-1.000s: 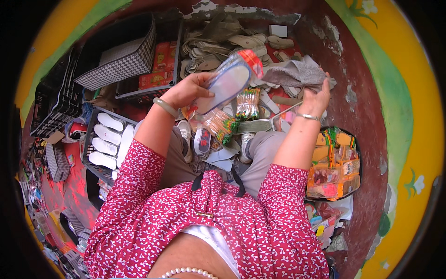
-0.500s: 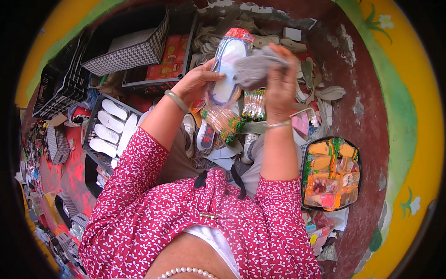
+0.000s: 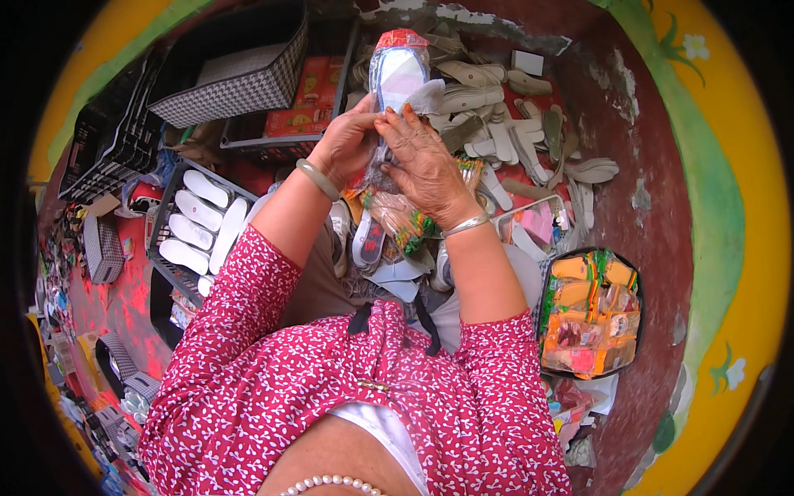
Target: The person is packaging shoe insoles into plastic bags by hand, occasionally using a cloth to wipe the insoles before inserting them and then placing the finished packs into a container.
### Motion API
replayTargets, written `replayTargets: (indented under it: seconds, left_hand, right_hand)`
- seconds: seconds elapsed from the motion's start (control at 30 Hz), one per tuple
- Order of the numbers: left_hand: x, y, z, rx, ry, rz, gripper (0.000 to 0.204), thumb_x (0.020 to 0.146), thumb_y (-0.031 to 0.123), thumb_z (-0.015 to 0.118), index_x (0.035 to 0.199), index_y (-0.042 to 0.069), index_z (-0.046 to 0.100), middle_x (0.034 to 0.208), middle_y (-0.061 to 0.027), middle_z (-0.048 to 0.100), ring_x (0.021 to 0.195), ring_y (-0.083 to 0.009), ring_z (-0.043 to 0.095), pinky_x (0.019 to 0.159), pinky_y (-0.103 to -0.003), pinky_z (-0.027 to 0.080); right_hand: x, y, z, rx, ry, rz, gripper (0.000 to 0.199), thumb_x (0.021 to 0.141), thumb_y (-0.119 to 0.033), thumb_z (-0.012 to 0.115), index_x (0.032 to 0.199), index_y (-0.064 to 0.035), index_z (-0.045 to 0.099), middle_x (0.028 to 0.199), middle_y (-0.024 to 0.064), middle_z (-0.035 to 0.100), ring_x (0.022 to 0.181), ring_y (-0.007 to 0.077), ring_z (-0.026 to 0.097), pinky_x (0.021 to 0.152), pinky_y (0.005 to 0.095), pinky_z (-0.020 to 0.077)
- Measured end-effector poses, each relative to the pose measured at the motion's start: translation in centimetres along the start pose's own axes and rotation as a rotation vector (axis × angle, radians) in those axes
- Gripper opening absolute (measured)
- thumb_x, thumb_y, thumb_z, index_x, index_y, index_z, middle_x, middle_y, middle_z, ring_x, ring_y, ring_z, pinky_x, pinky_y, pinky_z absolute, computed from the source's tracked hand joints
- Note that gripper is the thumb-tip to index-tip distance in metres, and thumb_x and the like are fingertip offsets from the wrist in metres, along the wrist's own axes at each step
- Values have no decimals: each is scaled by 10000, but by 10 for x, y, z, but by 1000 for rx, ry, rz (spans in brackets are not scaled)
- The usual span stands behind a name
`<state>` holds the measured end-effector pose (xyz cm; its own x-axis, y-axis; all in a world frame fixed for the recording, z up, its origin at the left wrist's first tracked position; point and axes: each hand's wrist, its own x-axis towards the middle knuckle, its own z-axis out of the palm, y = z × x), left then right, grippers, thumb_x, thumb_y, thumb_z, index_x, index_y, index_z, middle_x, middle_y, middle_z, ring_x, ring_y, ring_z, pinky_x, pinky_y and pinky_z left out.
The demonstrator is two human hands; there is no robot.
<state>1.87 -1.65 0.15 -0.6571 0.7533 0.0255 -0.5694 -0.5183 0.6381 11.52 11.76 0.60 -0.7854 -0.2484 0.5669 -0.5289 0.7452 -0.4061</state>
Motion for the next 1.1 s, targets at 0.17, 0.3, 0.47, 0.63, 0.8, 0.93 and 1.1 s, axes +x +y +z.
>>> replayTargets:
  seconds: [0.17,0.3,0.47,0.63,0.8,0.93,1.1]
  left_hand:
    - [-3,-7,5,-22,-183,-162,527,869,2,487,1364,55,314,1248,-109,503,1116,-209,526,960,-361,427]
    - [-7,-7,17,67,-183,-238,566,858,-29,505,1378,54,299,1250,-102,498,1143,-203,504,983,-357,402]
    - [-8,-11,21,146,-175,-182,576,865,-29,513,1389,59,291,1256,-89,493,1137,-189,498,986,-342,389]
    - [-3,-19,21,402,-82,-149,608,871,-44,502,1415,74,257,1268,-64,486,1136,-153,483,981,-313,382]
    - [-2,-22,14,622,-177,-241,634,862,-39,522,1423,68,246,1284,-54,476,1147,-130,457,991,-289,355]
    - [-3,-26,13,784,-247,-233,635,860,-16,526,1424,66,245,1258,-67,493,1118,-121,455,978,-267,348]
    - [0,-27,8,703,-260,-294,639,857,-5,527,1425,61,240,1236,-77,506,1100,-127,463,969,-263,350]
  right_hand:
    - [-1,24,-10,-107,285,96,488,783,-71,623,1257,-82,509,1327,120,466,1274,308,385,1035,362,336]
    - [-8,45,-8,504,623,455,468,858,-153,619,1290,-68,461,1275,111,502,1185,237,471,964,319,397]
    - [-10,32,-10,1627,566,651,390,828,-121,663,1187,-85,516,1118,34,571,1024,167,546,890,301,450]
    - [-11,34,-7,1478,582,733,298,805,-41,662,1086,-51,562,1007,55,620,901,179,611,807,306,503]
    - [-16,48,-25,1446,801,747,235,796,-11,653,1020,-19,581,937,73,641,837,185,629,771,305,517]
    - [-26,64,-33,1433,904,754,174,821,9,597,995,-2,596,940,93,649,858,199,634,789,310,520]
    - [-29,69,-28,1375,1015,747,175,828,11,575,1002,7,588,959,110,646,879,215,633,801,327,523]
